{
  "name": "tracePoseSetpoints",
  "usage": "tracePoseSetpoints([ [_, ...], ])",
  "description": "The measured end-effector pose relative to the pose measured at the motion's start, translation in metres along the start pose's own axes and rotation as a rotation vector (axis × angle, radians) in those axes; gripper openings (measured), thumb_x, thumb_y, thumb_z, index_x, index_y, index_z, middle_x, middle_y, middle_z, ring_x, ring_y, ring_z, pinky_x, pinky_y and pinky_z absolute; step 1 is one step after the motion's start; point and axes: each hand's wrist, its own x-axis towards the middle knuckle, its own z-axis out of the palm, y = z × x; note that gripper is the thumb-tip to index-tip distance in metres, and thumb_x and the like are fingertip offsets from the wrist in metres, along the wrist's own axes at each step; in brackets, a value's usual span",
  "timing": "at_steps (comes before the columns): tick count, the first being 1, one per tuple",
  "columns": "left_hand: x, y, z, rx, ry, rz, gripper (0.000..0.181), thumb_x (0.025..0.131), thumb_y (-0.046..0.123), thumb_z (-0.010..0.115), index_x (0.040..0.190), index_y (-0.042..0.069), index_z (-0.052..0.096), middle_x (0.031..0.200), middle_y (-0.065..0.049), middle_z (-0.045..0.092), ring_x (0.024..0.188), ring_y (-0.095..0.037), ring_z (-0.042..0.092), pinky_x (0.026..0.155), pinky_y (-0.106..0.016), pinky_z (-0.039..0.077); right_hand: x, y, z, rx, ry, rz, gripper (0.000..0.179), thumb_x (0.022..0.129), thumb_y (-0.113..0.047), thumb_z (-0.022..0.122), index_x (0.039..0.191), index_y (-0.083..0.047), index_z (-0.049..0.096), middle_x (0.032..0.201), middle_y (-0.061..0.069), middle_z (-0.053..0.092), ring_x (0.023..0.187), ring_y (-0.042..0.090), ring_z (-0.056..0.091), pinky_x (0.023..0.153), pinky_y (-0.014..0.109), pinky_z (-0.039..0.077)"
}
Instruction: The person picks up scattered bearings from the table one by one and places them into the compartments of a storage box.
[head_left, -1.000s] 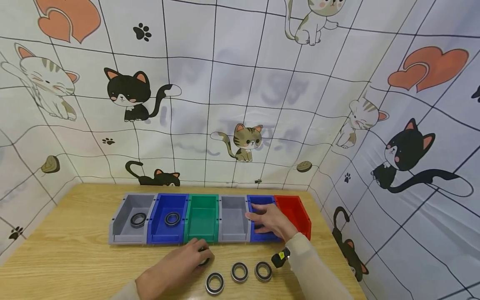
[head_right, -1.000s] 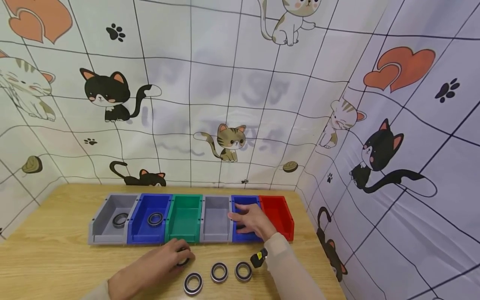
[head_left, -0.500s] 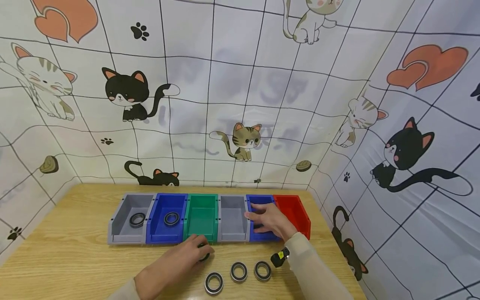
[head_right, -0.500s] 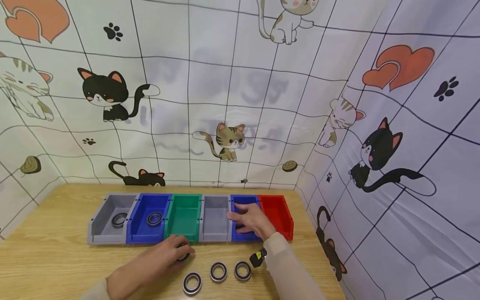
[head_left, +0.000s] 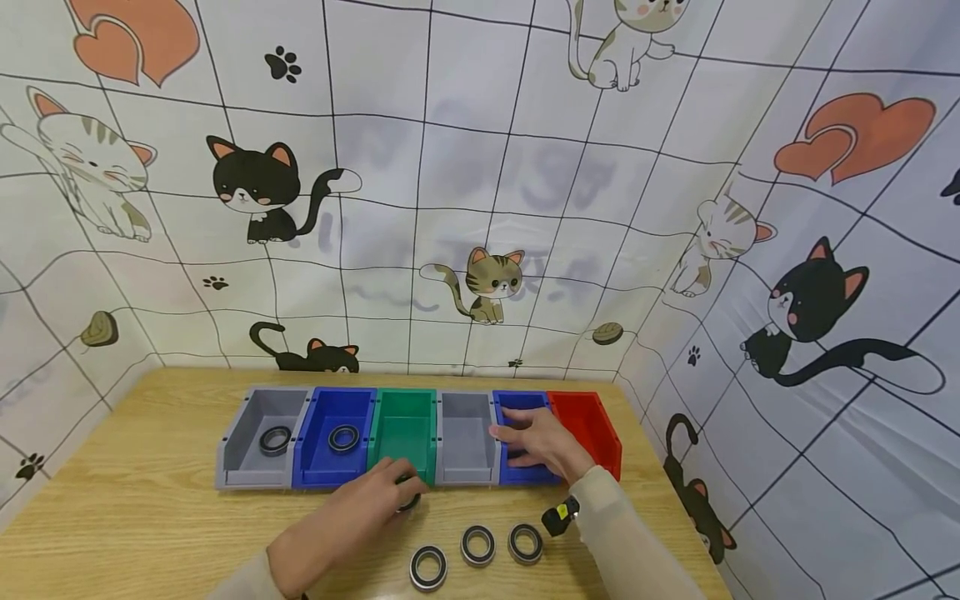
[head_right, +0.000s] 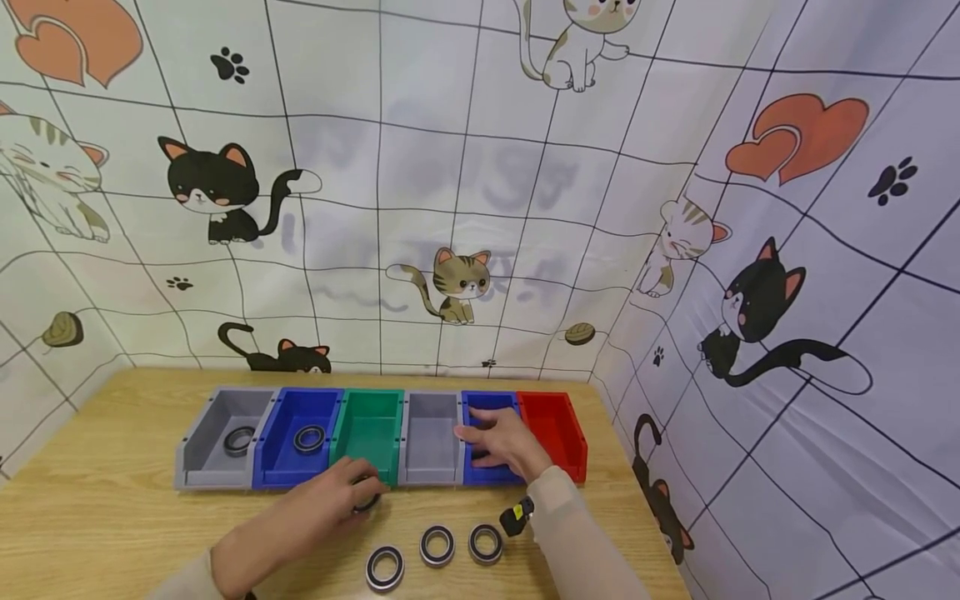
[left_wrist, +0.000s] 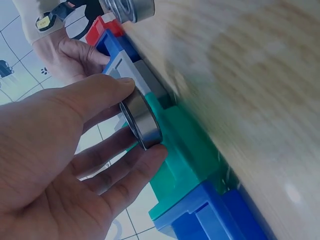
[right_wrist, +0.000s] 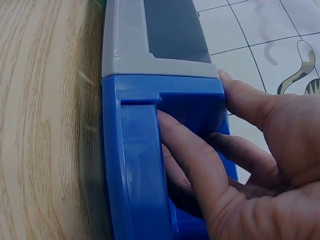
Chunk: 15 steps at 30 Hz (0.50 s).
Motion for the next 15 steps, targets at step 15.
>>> tracePoseSetpoints([
  [15,0.0103,-0.0095,-0.0076,0.021,0.046,-0.013,0.033,0.098,0.009,0.095,0.128,0.015,0.083,0.123,-0.002,0.073,0.104,-0.018,0.062,0.08,-0.026,0.063,0.0008,0.0013,0.0001,-0.006,0.006,0.001,0.088,0.104,-0.034,0.091,0.175,-0.003,0.05,0.162,0.03,0.067,0.133,0.044,0.08,0.096,0.052,0.074],
])
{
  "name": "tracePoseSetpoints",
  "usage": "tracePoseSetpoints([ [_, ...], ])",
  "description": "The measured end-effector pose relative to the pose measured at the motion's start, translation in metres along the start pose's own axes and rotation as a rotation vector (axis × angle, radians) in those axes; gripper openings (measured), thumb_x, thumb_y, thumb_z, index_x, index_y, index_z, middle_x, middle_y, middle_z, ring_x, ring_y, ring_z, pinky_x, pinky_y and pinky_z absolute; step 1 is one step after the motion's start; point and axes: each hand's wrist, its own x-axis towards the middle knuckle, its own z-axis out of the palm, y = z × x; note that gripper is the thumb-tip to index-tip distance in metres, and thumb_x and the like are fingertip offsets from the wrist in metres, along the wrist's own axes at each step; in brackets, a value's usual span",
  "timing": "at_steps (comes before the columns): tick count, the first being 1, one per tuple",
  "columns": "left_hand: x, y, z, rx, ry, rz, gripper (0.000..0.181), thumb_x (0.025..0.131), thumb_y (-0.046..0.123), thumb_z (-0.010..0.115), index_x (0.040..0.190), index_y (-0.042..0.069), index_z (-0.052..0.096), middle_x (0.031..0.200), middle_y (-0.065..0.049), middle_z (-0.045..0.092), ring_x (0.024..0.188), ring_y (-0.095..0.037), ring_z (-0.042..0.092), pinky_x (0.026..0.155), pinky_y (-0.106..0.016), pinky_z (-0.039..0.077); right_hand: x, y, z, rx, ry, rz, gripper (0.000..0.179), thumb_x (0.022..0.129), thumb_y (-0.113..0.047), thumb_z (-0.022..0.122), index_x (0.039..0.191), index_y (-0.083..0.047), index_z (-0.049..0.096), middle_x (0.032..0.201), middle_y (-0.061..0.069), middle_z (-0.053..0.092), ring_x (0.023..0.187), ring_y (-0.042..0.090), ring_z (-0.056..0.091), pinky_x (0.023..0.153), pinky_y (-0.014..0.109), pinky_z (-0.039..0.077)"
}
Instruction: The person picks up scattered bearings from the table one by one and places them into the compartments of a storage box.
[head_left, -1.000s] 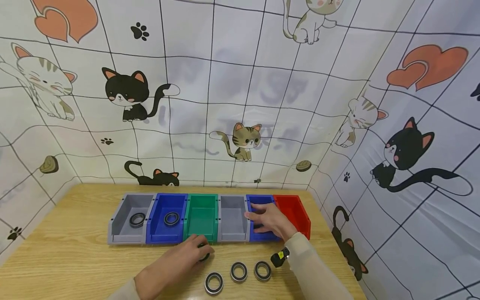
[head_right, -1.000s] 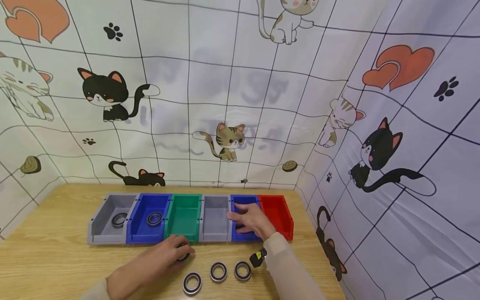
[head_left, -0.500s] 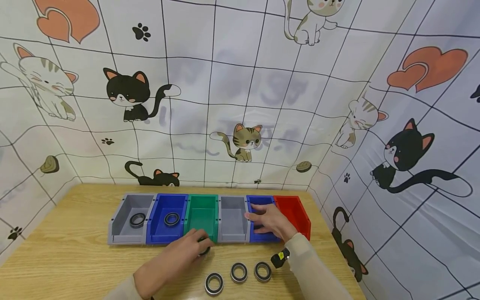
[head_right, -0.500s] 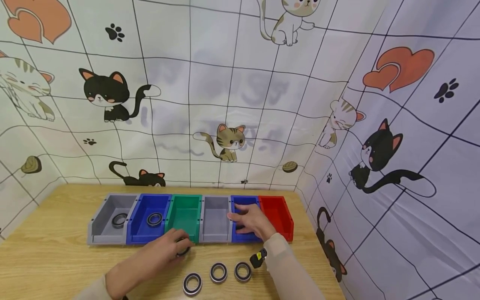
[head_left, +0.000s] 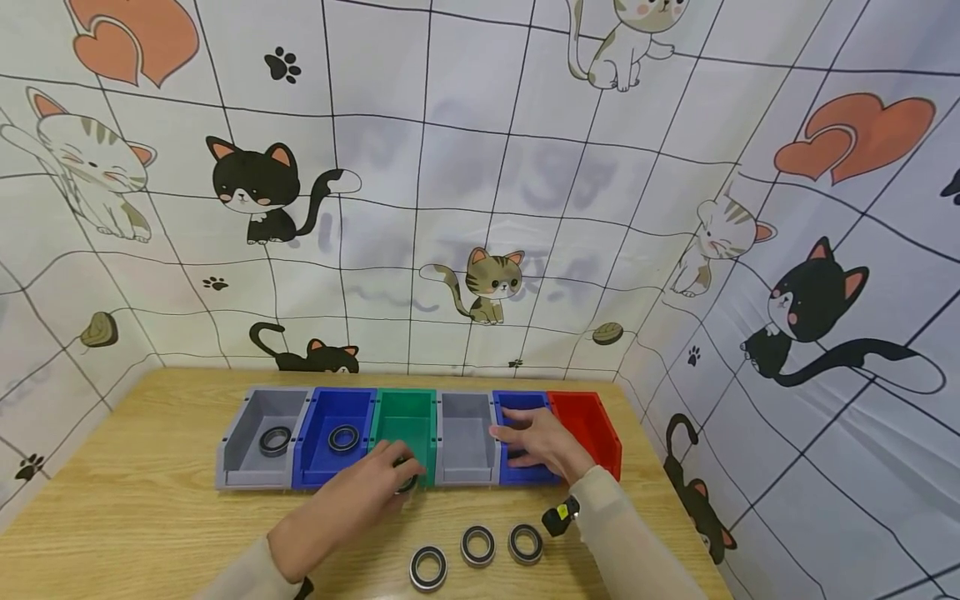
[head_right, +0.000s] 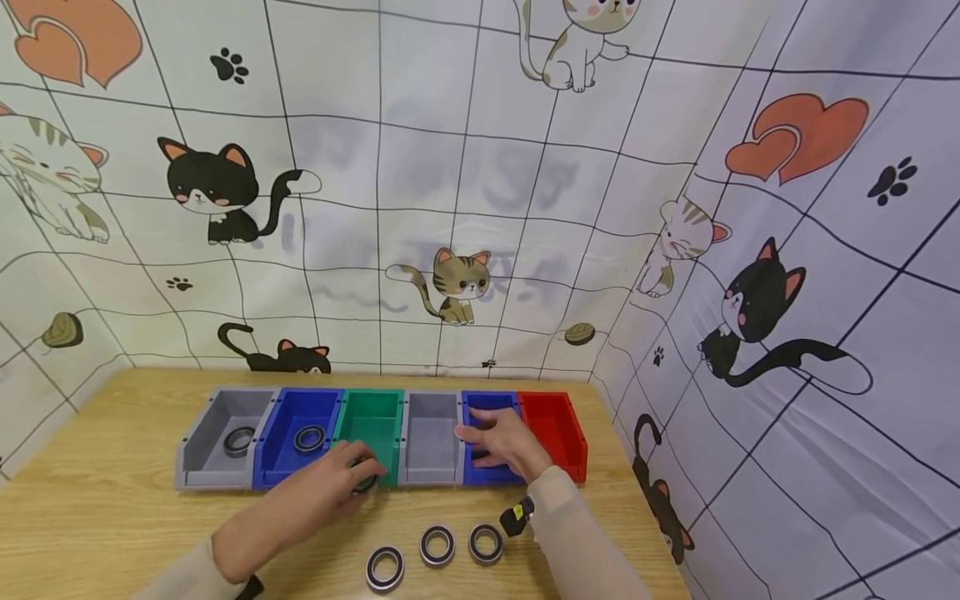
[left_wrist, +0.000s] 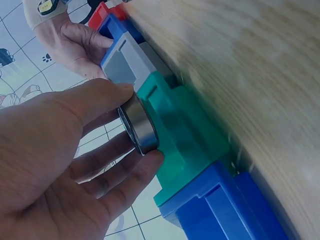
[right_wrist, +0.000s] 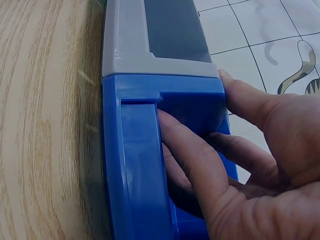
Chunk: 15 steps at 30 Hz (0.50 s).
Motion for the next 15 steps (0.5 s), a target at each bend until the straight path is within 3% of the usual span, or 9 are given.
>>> tracePoseSetpoints([
  [15,0.014,-0.012,0.002,0.021,0.091,-0.01,0.03,0.098,0.006,0.094,0.124,0.011,0.082,0.121,-0.006,0.072,0.103,-0.02,0.062,0.078,-0.028,0.061,0.0,-0.001,0.001,0.003,0.004,0.001,0.088,0.104,-0.034,0.091,0.175,-0.003,0.05,0.162,0.031,0.067,0.134,0.046,0.079,0.096,0.052,0.074],
])
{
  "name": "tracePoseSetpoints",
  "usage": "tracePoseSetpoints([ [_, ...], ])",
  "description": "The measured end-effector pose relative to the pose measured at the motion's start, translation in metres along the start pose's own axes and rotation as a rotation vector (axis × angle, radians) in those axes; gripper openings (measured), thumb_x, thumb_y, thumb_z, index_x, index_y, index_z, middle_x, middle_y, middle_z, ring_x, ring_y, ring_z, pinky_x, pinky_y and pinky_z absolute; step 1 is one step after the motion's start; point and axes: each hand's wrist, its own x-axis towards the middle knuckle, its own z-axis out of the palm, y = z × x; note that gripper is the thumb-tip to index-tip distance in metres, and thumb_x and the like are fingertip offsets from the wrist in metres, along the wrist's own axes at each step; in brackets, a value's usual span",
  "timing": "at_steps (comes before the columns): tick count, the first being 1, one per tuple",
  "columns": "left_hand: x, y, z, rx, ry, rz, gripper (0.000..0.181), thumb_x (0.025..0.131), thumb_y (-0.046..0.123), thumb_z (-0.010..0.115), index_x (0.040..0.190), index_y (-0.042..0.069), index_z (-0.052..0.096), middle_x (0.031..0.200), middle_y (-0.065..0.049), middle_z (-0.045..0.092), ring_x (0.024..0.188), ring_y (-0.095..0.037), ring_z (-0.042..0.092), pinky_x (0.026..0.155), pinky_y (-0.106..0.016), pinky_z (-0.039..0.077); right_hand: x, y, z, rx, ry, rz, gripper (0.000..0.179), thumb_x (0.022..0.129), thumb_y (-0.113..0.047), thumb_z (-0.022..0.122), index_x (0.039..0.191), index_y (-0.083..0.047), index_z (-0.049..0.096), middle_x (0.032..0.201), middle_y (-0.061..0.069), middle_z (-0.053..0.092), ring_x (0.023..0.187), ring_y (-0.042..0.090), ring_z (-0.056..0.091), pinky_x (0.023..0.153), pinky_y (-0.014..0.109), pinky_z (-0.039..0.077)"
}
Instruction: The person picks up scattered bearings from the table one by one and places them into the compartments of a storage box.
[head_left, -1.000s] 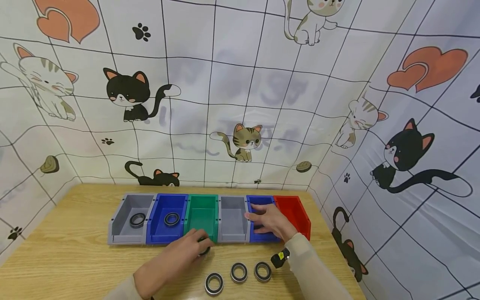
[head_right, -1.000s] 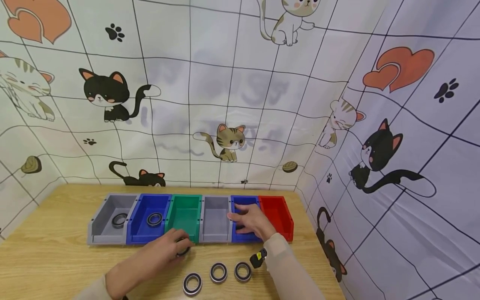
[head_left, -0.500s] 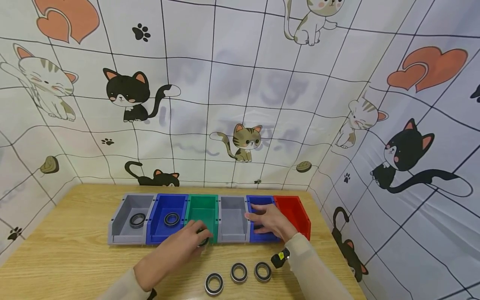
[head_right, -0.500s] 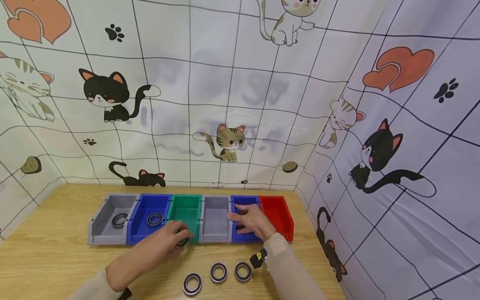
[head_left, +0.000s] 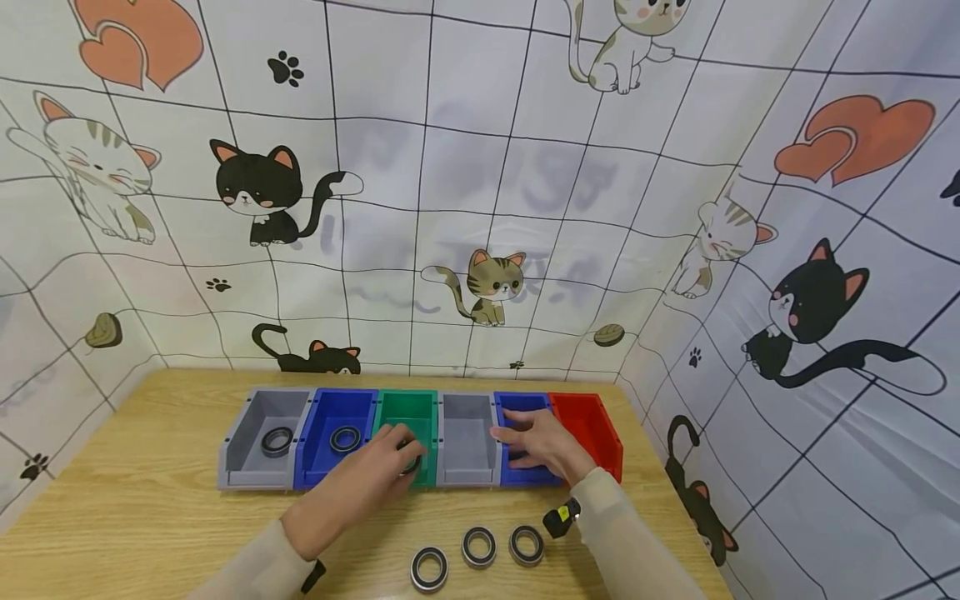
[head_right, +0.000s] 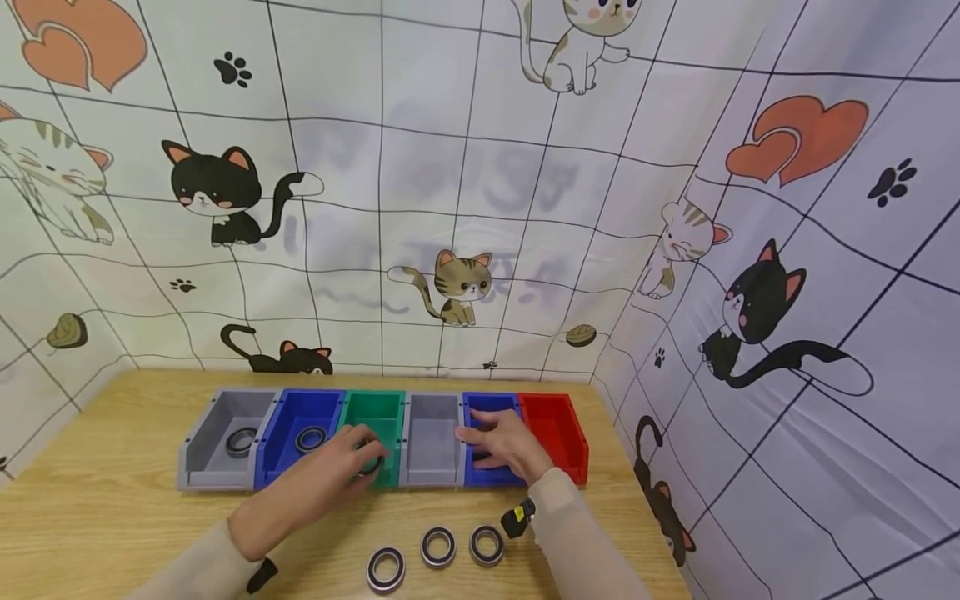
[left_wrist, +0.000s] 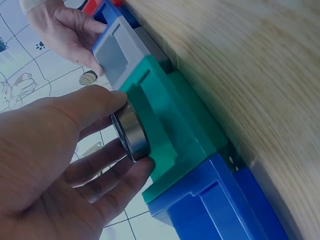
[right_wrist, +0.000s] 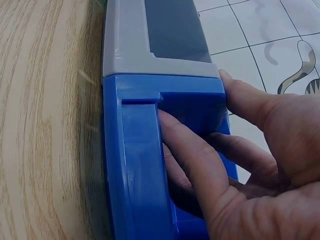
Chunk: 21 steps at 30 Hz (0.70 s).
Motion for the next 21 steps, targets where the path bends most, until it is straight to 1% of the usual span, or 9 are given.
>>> tracePoseSetpoints([
  [7,0.008,-0.006,0.004,0.016,-0.014,-0.036,0.031,0.099,0.007,0.094,0.127,0.01,0.082,0.122,-0.007,0.072,0.104,-0.021,0.063,0.078,-0.029,0.062,0.0,0.001,-0.001,-0.008,0.01,0.007,0.088,0.104,-0.034,0.092,0.175,-0.003,0.051,0.161,0.031,0.068,0.132,0.044,0.08,0.095,0.051,0.074],
  [12,0.014,-0.009,0.008,0.017,-0.034,-0.073,0.032,0.1,0.007,0.093,0.13,0.01,0.081,0.125,-0.009,0.072,0.105,-0.022,0.062,0.071,-0.025,0.059,0.0,0.002,-0.001,-0.009,0.011,0.007,0.088,0.104,-0.034,0.091,0.175,-0.003,0.051,0.16,0.031,0.069,0.131,0.044,0.081,0.094,0.05,0.074],
  [15,0.016,-0.011,0.01,0.029,-0.035,-0.077,0.033,0.1,0.007,0.093,0.131,0.009,0.081,0.126,-0.01,0.072,0.106,-0.022,0.062,0.069,-0.023,0.058,0.0,0.002,-0.001,-0.006,0.006,0.008,0.088,0.104,-0.034,0.091,0.175,-0.002,0.05,0.159,0.03,0.07,0.132,0.044,0.081,0.095,0.05,0.074],
  [21,0.02,-0.017,0.015,0.066,-0.039,-0.087,0.035,0.099,0.009,0.094,0.132,0.008,0.08,0.125,-0.01,0.072,0.106,-0.023,0.063,0.074,-0.027,0.062,0.001,0.002,-0.001,-0.005,-0.005,0.001,0.088,0.104,-0.034,0.091,0.175,-0.003,0.05,0.161,0.031,0.068,0.134,0.045,0.08,0.095,0.051,0.074],
])
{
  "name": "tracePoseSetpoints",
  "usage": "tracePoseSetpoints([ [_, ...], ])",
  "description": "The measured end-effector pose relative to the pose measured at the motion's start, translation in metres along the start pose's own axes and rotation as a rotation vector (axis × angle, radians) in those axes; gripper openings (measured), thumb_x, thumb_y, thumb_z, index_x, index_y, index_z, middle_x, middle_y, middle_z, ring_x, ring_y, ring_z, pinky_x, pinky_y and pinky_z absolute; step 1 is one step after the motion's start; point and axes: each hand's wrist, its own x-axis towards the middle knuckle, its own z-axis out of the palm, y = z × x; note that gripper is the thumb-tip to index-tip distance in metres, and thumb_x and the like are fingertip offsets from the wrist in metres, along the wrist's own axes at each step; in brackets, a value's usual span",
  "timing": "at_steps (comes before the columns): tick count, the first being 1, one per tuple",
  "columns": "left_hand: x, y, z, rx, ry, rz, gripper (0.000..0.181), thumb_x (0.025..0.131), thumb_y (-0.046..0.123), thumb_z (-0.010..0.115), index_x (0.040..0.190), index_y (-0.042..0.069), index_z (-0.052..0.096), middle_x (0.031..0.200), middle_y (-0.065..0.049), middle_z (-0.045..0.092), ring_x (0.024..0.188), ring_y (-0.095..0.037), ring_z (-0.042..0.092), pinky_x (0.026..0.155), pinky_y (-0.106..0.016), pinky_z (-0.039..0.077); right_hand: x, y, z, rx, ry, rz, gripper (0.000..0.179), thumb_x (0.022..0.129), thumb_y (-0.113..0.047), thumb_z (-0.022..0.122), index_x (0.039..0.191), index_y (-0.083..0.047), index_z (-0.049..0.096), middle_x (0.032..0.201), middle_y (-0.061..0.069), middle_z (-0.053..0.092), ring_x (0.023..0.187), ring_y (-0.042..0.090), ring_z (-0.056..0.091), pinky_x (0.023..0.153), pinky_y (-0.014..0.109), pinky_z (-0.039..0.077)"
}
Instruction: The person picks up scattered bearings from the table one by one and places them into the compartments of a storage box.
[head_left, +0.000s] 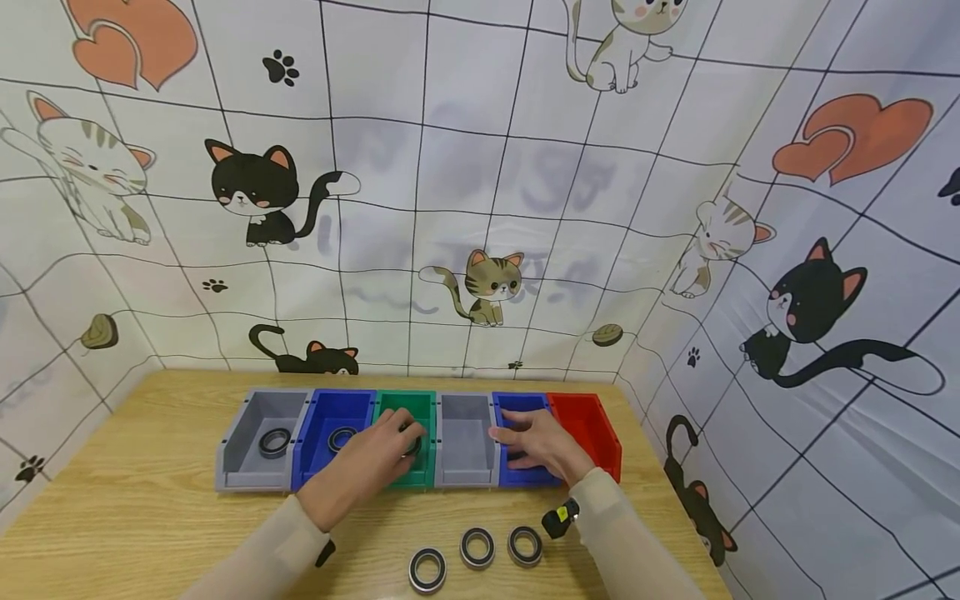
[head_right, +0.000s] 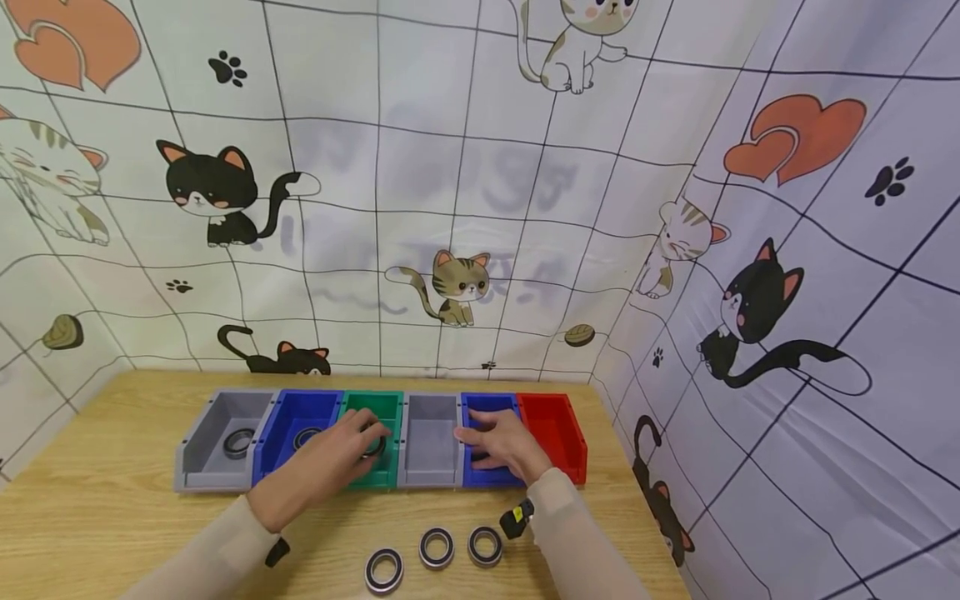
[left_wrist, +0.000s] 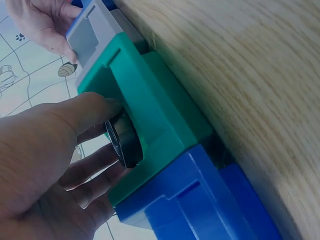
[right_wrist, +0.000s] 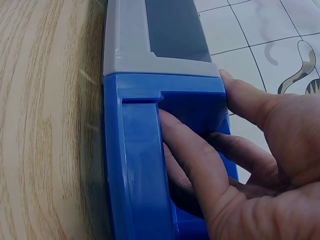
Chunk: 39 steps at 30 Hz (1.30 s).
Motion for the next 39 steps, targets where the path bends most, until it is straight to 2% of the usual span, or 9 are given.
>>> tracePoseSetpoints([
  [7,0.006,-0.003,0.006,0.045,-0.033,-0.018,0.034,0.1,0.011,0.093,0.131,0.008,0.08,0.124,-0.011,0.072,0.105,-0.024,0.064,0.075,-0.03,0.064,0.0,-0.001,0.001,-0.001,0.005,0.002,0.087,0.104,-0.034,0.091,0.175,-0.003,0.051,0.164,0.032,0.065,0.133,0.046,0.08,0.094,0.051,0.074],
  [15,0.014,-0.002,0.005,0.067,-0.092,-0.064,0.035,0.102,0.013,0.092,0.134,0.004,0.079,0.126,-0.013,0.073,0.108,-0.027,0.066,0.087,-0.039,0.067,0.0,0.0,0.001,0.009,0.002,0.002,0.089,0.103,-0.034,0.092,0.175,-0.002,0.05,0.161,0.032,0.068,0.131,0.045,0.081,0.095,0.051,0.074],
  [30,0.022,-0.007,0.017,0.101,-0.139,-0.094,0.028,0.104,0.014,0.09,0.127,0.002,0.079,0.116,-0.014,0.074,0.097,-0.026,0.066,0.083,-0.043,0.064,0.001,0.001,0.001,-0.001,-0.001,-0.01,0.088,0.104,-0.033,0.091,0.175,-0.002,0.05,0.161,0.032,0.068,0.13,0.044,0.082,0.093,0.05,0.074],
  [39,0.025,-0.003,0.02,0.125,-0.166,-0.128,0.028,0.106,0.02,0.089,0.127,0.004,0.078,0.117,-0.013,0.074,0.104,-0.028,0.07,0.085,-0.046,0.059,0.001,0.001,0.0,-0.005,0.005,-0.007,0.089,0.104,-0.035,0.092,0.175,-0.003,0.05,0.161,0.031,0.068,0.129,0.043,0.082,0.094,0.05,0.074],
])
